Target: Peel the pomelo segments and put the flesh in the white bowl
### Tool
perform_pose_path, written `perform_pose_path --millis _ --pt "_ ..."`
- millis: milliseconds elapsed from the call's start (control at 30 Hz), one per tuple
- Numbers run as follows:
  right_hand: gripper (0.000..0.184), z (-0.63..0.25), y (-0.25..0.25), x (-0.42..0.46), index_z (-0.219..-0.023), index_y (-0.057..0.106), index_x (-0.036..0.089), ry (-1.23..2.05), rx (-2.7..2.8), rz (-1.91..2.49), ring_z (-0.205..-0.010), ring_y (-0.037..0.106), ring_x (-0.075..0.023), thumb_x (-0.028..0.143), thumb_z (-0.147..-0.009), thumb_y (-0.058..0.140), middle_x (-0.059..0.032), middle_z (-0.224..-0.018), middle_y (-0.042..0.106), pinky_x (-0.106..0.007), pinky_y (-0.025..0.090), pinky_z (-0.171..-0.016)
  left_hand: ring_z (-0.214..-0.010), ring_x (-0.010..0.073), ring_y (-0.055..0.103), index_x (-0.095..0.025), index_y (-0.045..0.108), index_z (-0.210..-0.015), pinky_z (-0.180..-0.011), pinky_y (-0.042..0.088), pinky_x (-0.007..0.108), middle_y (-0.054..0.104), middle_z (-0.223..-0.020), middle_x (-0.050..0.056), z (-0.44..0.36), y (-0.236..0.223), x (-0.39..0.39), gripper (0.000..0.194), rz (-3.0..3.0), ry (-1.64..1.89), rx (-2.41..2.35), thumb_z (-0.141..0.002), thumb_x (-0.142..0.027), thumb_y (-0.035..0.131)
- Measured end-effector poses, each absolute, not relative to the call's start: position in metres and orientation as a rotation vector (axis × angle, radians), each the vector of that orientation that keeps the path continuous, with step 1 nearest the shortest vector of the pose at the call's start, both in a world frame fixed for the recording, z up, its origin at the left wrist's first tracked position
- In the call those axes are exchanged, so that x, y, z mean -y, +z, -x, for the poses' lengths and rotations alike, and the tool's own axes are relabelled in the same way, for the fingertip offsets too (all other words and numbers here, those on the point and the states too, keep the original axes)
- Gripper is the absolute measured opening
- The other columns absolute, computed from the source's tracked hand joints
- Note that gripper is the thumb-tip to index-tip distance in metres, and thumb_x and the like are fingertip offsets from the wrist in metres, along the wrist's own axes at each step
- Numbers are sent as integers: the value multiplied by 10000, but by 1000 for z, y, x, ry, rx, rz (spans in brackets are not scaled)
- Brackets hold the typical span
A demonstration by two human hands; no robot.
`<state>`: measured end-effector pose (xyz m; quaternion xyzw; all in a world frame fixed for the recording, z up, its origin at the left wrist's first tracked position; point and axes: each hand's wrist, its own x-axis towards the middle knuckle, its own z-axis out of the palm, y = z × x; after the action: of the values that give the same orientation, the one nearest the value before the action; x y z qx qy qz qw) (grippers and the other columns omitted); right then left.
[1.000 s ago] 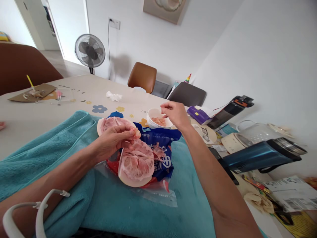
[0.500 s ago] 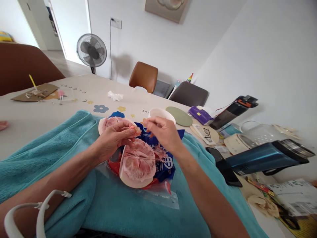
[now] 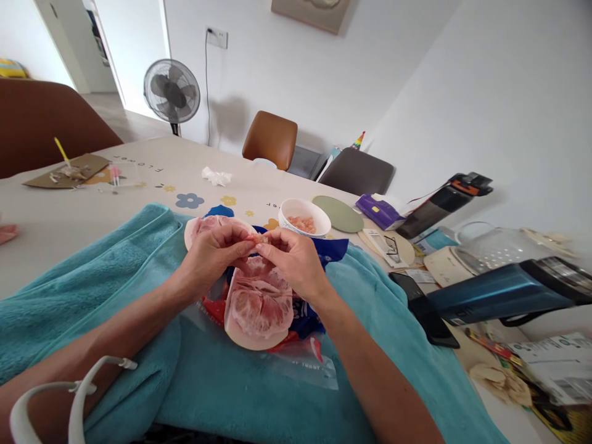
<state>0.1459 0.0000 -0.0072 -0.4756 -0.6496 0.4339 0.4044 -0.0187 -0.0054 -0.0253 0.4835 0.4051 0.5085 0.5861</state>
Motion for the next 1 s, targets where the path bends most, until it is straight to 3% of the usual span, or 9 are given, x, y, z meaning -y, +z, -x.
perform_pose_path --millis 267,467,633,867,1000 --pt "222 -158 0 -2 -760 694 136 1742 1299 1015 -572 523 -100 315 -669 790 5 -682 591 -256 534 -500 -553 79 566 -133 711 -770 -492 481 172 640 -680 12 27 -22 2 205 -980 935 -797 -700 -306 795" --pt "245 -160 -11 -4 -785 681 142 2094 1194 662 -519 491 -75 334 -697 804 30 -618 563 -256 577 -534 -366 46 485 -163 704 -743 -392 418 167 632 -591 2 32 -18 5 147 -858 805 -559 -697 -265 798" --pt "247 -157 -16 -2 -750 654 153 2097 1170 536 -497 503 -83 350 -708 797 31 -608 576 -277 580 -513 -340 52 478 -170 699 -763 -389 408 157 590 -504 -2 32 -19 9 86 -858 766 -445 -767 -249 731" --pt "202 -158 -6 0 -773 680 153 1920 1198 761 -518 524 -81 343 -755 746 18 -680 596 -221 521 -440 -678 132 628 -145 664 -804 -546 528 198 661 -768 48 27 -19 3 90 -859 854 -581 -779 -226 692" --pt "256 -155 1 5 -808 704 148 1730 1345 921 -520 549 -93 387 -730 754 9 -685 607 -236 517 -448 -669 111 611 -197 612 -882 -535 505 189 630 -770 -13 24 -25 5 165 -1002 970 -644 -778 -246 729"
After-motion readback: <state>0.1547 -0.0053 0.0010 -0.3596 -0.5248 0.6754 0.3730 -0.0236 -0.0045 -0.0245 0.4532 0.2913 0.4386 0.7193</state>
